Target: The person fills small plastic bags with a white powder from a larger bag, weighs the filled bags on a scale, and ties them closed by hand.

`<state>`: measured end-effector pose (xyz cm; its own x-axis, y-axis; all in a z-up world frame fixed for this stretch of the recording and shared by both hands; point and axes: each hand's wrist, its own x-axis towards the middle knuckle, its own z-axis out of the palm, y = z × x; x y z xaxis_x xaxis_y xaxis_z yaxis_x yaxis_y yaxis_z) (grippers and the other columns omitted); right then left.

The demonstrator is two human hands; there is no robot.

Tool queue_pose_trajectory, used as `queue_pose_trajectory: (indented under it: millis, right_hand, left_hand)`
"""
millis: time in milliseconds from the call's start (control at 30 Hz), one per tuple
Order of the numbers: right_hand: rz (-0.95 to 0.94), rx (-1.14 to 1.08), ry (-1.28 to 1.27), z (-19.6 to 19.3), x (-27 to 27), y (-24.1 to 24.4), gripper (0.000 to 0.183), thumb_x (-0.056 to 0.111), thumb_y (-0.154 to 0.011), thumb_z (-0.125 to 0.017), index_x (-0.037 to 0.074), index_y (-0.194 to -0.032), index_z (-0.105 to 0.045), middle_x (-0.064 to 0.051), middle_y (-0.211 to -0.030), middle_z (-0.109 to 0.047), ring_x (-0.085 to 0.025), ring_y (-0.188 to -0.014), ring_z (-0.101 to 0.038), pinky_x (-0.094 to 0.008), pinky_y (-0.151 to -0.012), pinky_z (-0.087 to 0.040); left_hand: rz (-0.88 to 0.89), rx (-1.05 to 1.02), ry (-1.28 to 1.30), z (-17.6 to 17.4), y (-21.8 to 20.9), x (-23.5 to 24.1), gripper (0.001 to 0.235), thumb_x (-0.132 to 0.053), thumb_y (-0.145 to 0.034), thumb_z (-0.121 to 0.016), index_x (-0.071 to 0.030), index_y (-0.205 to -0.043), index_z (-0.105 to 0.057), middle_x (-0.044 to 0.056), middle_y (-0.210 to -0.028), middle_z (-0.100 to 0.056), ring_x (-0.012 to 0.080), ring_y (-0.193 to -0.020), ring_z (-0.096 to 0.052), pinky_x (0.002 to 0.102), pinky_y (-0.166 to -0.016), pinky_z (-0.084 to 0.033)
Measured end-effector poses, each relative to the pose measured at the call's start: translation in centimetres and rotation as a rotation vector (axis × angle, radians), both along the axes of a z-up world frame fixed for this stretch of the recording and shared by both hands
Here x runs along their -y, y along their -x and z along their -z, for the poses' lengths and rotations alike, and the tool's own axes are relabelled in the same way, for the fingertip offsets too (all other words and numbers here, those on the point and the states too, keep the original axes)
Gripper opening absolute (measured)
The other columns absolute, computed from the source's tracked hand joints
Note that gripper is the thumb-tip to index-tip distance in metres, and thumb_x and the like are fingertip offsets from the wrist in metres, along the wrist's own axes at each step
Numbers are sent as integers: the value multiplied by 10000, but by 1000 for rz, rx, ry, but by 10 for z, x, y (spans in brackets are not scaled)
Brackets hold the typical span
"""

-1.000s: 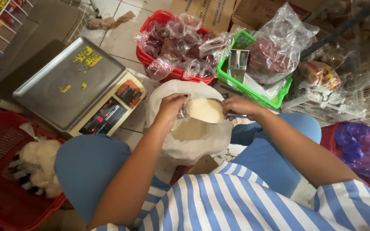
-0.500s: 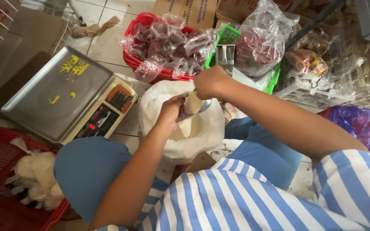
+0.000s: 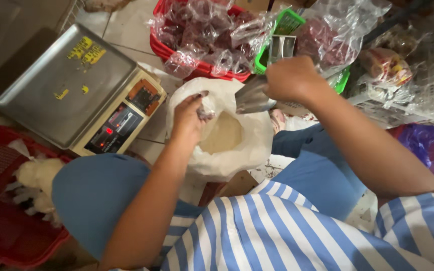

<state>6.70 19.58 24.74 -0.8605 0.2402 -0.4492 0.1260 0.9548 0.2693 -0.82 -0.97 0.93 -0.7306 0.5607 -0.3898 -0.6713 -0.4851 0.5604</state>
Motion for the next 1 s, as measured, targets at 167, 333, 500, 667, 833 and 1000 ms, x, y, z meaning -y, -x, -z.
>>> queue_pose_trajectory:
  millis: [167,333,500,667,833,1000]
  right_hand:
    - [18,150,62,175,-3,-10,283,229,-792,-653,107,-1007,-790,-145,-1048,-761,-320,-945,-756,-533,-901,-509]
    - [301,100,571,373,9,-35,365,318,-854,-707,-10,-1009,-747,-221,-957,-759,-357,-828,-736,-479,-728,-578]
    - [1108,24,968,471,20,-47,338,258,-877,-714,-10,-1083,-706,-145,-848,-711,-281,-688,-711,-442,-574,-570]
    - [1361,-210,934,508,21,-40,336,224,-880,-689,22,-1148,-673,-156,-912,-705,-307,-764,-697,-473,-633,-551]
    - [1365,-331,814,532,17,-36,356,191,-884,-664,54,-1212,-639,-167,-975,-698,-332,-841,-683,-504,-691,-533]
    - [1276,-376,680,567,31,-45,397,157,-888,-639,85,-1277,-606,-178,-1038,-692,-358,-917,-670,-535,-750,-515]
  left_hand:
    - [8,14,-16,-52,6,38,187,-179,-982,-666,-85,-1129,-734,-19,-801,-584,136,-701,-575,344,-670,-528]
    - [-112,-32,-76,-87,12,63,152,-166,-1007,-704,-72,-1127,-709,0,-889,-630,139,-768,-593,342,-703,-515]
    - [-178,-90,4,-109,16,86,256,-235,-1001,-688,-59,-1186,-670,35,-1022,-700,145,-852,-644,322,-743,-515]
    - [-256,-70,77,-116,21,96,227,-224,-1013,-684,-64,-1167,-639,38,-1059,-698,142,-914,-661,328,-809,-541]
    - [-285,3,137,-111,25,102,210,-214,-1006,-641,-65,-1152,-622,44,-1097,-717,140,-962,-690,320,-860,-553]
    - [-254,25,119,-100,28,104,157,-182,-1073,-634,-57,-1169,-630,64,-1074,-692,144,-868,-644,324,-813,-529]
